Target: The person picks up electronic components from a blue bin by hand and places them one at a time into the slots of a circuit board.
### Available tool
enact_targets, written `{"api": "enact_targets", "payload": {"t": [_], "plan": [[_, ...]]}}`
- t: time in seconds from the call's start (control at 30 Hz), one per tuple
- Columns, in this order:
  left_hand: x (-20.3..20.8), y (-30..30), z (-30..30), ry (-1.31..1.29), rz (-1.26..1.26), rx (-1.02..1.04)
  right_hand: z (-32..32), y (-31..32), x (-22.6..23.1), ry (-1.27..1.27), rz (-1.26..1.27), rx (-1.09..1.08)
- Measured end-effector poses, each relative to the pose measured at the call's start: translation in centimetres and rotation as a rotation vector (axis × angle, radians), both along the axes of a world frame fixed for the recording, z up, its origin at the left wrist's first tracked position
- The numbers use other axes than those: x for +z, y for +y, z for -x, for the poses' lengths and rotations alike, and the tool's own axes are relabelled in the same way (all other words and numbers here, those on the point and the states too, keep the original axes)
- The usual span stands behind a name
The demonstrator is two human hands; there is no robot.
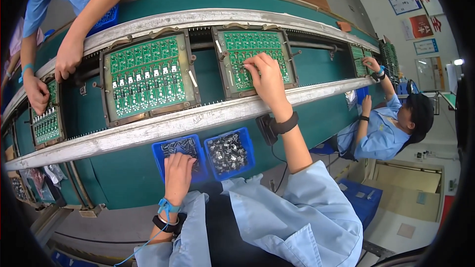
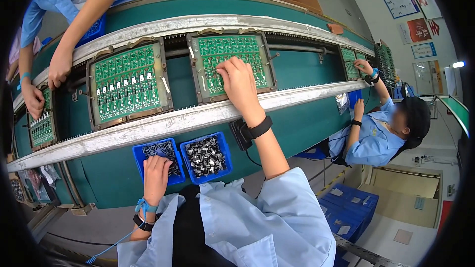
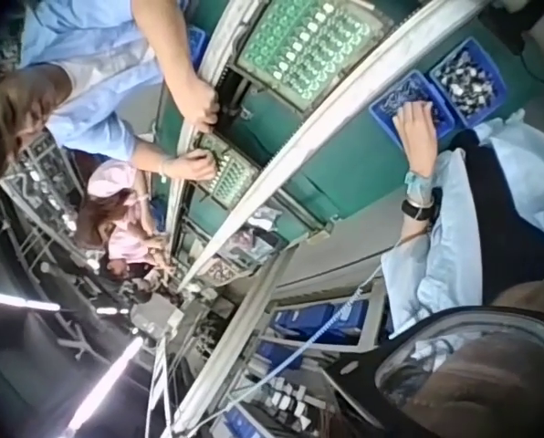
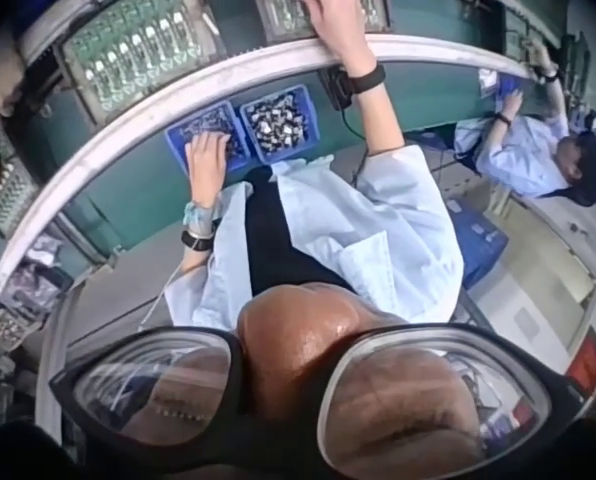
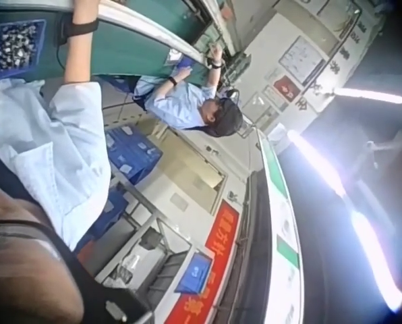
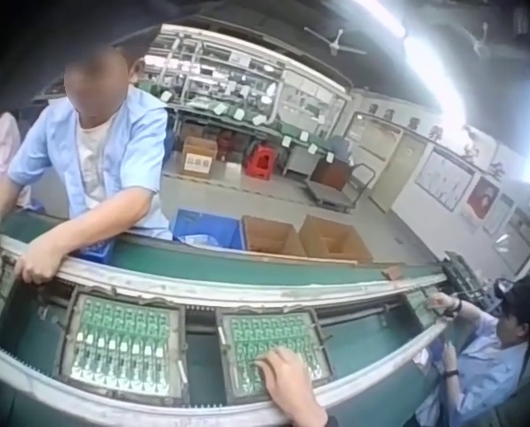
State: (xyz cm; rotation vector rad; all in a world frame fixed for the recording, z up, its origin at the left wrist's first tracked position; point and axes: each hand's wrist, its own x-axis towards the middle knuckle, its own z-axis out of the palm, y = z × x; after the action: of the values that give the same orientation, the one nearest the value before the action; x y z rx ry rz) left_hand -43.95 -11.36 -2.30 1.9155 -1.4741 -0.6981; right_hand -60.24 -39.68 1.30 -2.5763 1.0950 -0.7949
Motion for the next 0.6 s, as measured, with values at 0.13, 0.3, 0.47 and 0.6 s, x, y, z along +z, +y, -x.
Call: {"api": "enact_targets", "payload": {"t": [0.13, 0.3, 0.47, 0.6], "plan": [[2.0, -0.7, -1.0, 0.016, 0.103, 0.040, -0.3, 0.1, 0.2, 0.027, 0.010, -0.014], [4.3, -2.2, -4.1, -0.070, 0.436, 0.242, -0.1, 0.5, 0.4, 0.083, 0.041, -0.038], [3.3, -5.7, -9.2, -0.153, 0.568, 0.565, -0.1, 0.3, -0.3, 0.070, 0.049, -0.006], [1.9, -7.1, -10.4, -0.405, 0.691, 0.617, -0.1, 0.1, -0.3, 0.028, 0.007, 0.061]]}}
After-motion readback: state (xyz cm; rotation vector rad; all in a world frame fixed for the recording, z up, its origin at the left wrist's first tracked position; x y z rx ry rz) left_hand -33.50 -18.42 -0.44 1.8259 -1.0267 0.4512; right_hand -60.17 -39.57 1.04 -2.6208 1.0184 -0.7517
